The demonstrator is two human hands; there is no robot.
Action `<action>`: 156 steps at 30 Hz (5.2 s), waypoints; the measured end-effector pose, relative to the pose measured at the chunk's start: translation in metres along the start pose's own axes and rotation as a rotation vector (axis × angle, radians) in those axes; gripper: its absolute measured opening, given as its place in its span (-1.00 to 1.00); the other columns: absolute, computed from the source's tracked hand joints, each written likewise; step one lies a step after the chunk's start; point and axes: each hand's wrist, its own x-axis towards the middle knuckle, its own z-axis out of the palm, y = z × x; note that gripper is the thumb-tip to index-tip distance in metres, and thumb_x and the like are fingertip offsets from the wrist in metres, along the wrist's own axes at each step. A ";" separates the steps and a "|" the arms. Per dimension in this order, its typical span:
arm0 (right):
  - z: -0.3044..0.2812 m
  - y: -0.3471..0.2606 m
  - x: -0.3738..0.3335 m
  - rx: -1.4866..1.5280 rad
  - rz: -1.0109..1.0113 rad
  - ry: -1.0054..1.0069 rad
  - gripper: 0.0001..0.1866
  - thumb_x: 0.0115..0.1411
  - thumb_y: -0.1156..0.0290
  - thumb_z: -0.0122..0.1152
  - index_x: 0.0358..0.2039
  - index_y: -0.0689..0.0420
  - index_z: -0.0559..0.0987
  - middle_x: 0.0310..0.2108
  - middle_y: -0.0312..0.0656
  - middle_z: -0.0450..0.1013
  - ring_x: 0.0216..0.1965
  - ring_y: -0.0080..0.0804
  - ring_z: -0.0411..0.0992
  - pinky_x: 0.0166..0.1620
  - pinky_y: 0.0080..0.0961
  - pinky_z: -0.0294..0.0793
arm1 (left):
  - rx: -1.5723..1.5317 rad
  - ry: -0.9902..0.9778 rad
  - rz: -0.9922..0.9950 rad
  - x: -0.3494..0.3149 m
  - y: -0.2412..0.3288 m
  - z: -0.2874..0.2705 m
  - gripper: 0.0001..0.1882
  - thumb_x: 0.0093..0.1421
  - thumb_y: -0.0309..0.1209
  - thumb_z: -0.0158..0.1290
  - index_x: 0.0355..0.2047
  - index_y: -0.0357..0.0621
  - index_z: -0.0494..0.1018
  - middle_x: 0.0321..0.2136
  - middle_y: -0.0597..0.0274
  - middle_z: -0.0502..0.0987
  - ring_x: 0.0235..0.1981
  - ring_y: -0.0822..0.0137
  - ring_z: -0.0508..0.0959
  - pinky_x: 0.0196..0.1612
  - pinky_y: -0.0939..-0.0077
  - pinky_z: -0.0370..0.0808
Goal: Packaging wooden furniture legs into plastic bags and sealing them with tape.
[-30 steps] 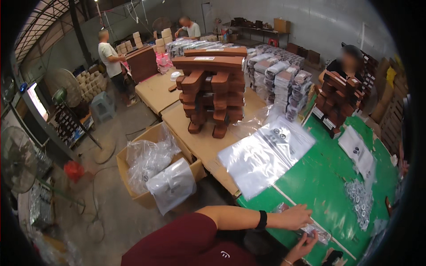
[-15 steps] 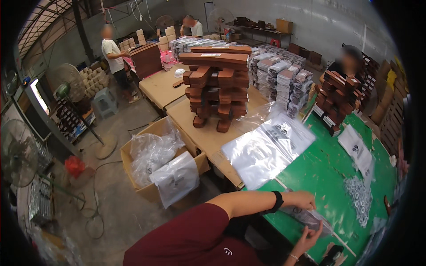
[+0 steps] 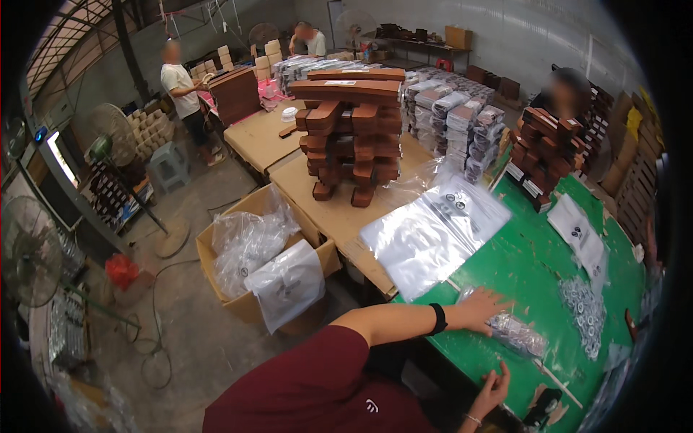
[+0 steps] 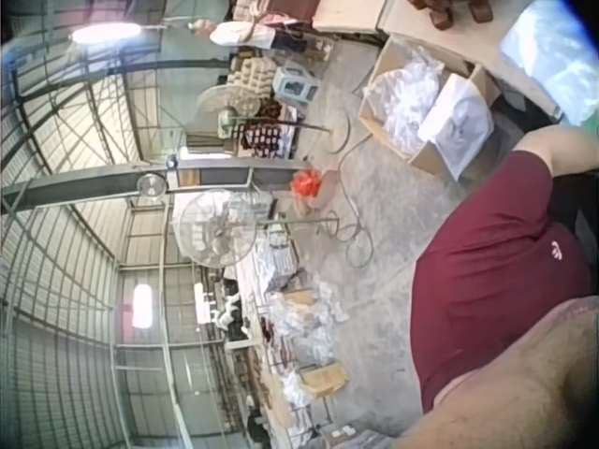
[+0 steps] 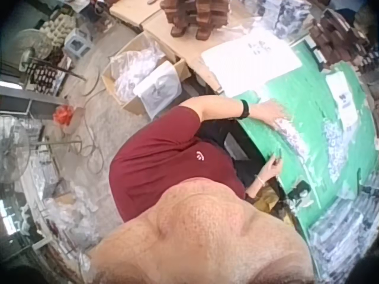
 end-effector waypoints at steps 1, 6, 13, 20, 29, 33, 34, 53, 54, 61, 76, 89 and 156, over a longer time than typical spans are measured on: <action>0.001 -0.002 0.000 -0.001 0.001 -0.001 -0.64 0.28 0.56 0.10 0.11 0.23 0.50 -0.58 -0.40 0.27 -0.52 -0.68 0.25 -0.38 -0.69 0.30 | -0.001 -0.001 -0.001 -0.001 -0.002 0.001 0.17 -0.15 -0.01 0.39 0.42 0.12 -0.01 0.24 -0.04 0.26 0.21 -0.02 0.30 0.28 -0.08 0.13; 0.007 0.002 -0.001 0.079 -0.036 -0.065 -0.66 0.30 0.56 0.09 0.09 0.25 0.51 -0.57 -0.40 0.30 -0.51 -0.68 0.27 -0.40 -0.69 0.31 | 0.083 0.055 0.098 -0.013 -0.006 -0.005 0.27 -0.24 0.01 0.43 0.43 0.14 -0.06 0.22 -0.07 0.28 0.21 -0.06 0.31 0.24 -0.11 0.18; 0.000 -0.023 -0.020 0.104 0.048 0.018 -0.71 0.24 0.53 0.16 -0.02 0.27 0.57 -0.39 -0.23 0.51 -0.43 -0.53 0.43 -0.32 -0.59 0.45 | -0.014 0.046 0.009 -0.004 -0.007 0.022 -0.08 -0.14 -0.08 0.26 0.30 0.05 0.27 0.01 -0.15 0.47 0.04 -0.11 0.45 0.13 -0.04 0.32; 0.023 -0.071 -0.012 0.032 0.041 -0.121 -0.70 0.21 0.29 0.24 -0.05 0.01 0.61 -0.56 -0.20 0.50 -0.57 -0.39 0.44 -0.44 -0.42 0.38 | -0.867 -0.010 -0.150 -0.034 -0.013 -0.038 -0.19 0.04 -0.34 0.31 0.26 -0.37 0.24 -0.01 -0.06 0.54 -0.05 0.20 0.58 0.01 0.38 0.50; -0.007 -0.075 -0.033 0.343 0.103 -0.126 -0.19 0.13 0.35 0.41 0.35 0.07 0.22 0.01 -0.13 0.45 -0.09 -0.45 0.49 -0.08 -0.54 0.49 | -1.293 -0.179 -0.207 -0.011 0.104 -0.046 -0.20 0.15 -0.43 0.22 0.34 -0.33 0.11 0.10 0.04 0.43 0.07 0.29 0.47 0.13 0.41 0.38; -0.010 -0.083 -0.041 0.527 0.133 -0.076 0.24 0.04 0.15 0.51 0.47 0.01 -0.25 0.39 0.10 0.01 0.32 -0.12 0.19 0.25 -0.27 0.28 | -1.392 -0.242 -0.185 -0.010 0.142 -0.027 -0.20 0.16 -0.41 0.21 0.35 -0.28 0.08 0.14 0.05 0.38 0.12 0.28 0.42 0.17 0.37 0.35; -0.007 -0.083 -0.043 0.533 0.073 0.040 0.24 0.03 0.18 0.51 0.46 0.04 -0.23 0.38 0.09 0.02 0.31 -0.15 0.19 0.26 -0.26 0.28 | -1.422 -0.218 -0.165 -0.009 0.154 -0.021 -0.19 0.17 -0.41 0.21 0.35 -0.27 0.07 0.15 0.06 0.36 0.12 0.28 0.42 0.17 0.38 0.36; -0.440 0.006 0.097 -1.078 0.036 0.788 -0.17 -0.07 0.17 0.47 0.27 -0.37 0.38 0.18 0.03 0.34 0.19 0.06 0.31 0.22 -0.13 0.31 | -1.080 -0.312 -0.098 0.003 0.124 -0.022 -0.13 0.30 -0.41 0.07 0.47 0.05 -0.21 0.23 -0.07 0.34 0.08 0.17 0.50 0.12 0.30 0.43; -0.445 0.021 0.104 -1.216 0.217 0.780 -0.22 -0.07 0.18 0.47 0.23 -0.37 0.41 0.17 0.00 0.35 0.20 0.01 0.29 0.19 -0.10 0.33 | -1.078 -0.300 -0.102 -0.003 0.116 -0.023 -0.13 0.30 -0.41 0.07 0.47 0.05 -0.21 0.23 -0.07 0.34 0.08 0.17 0.50 0.12 0.30 0.43; -0.441 0.059 0.147 -1.414 0.314 0.779 -0.32 -0.06 0.16 0.45 0.14 -0.28 0.48 0.14 -0.07 0.35 0.23 -0.08 0.27 0.12 -0.02 0.35 | -1.010 -0.122 -0.431 -0.058 0.072 -0.051 -0.24 0.32 -0.41 0.06 0.44 -0.07 -0.06 -0.01 -0.02 0.55 -0.04 0.26 0.57 0.06 0.39 0.47; -0.070 -0.039 0.062 -0.296 -0.373 -0.139 -0.80 0.21 0.55 0.15 -0.16 0.24 0.62 -0.29 -0.06 0.56 -0.31 -0.27 0.52 -0.17 -0.45 0.49 | -0.658 0.354 0.130 -0.102 0.103 -0.158 -0.80 0.34 -0.39 0.01 -0.19 -0.21 0.57 -0.34 0.15 0.61 -0.27 0.22 0.58 -0.15 0.40 0.47; 0.112 -0.129 0.082 -0.297 -0.473 -0.582 -0.80 0.18 0.43 0.24 -0.17 0.11 0.64 -0.22 -0.11 0.57 -0.30 -0.16 0.54 -0.23 -0.39 0.49 | -1.189 0.583 0.995 -0.179 0.090 -0.235 -0.62 0.27 -0.11 0.09 -0.18 -0.23 0.52 -0.30 0.13 0.58 -0.30 0.19 0.58 -0.21 0.36 0.51; 0.214 -0.223 -0.018 0.319 -0.380 -0.785 -0.88 0.20 0.49 0.23 -0.47 0.24 0.57 -0.58 -0.29 0.45 -0.50 -0.55 0.37 -0.38 -0.56 0.35 | 0.191 0.915 -0.991 -0.413 -0.221 -0.162 -0.73 0.30 -0.24 -0.04 -0.33 -0.13 0.57 -0.31 -0.01 0.59 -0.16 -0.10 0.51 -0.12 0.07 0.42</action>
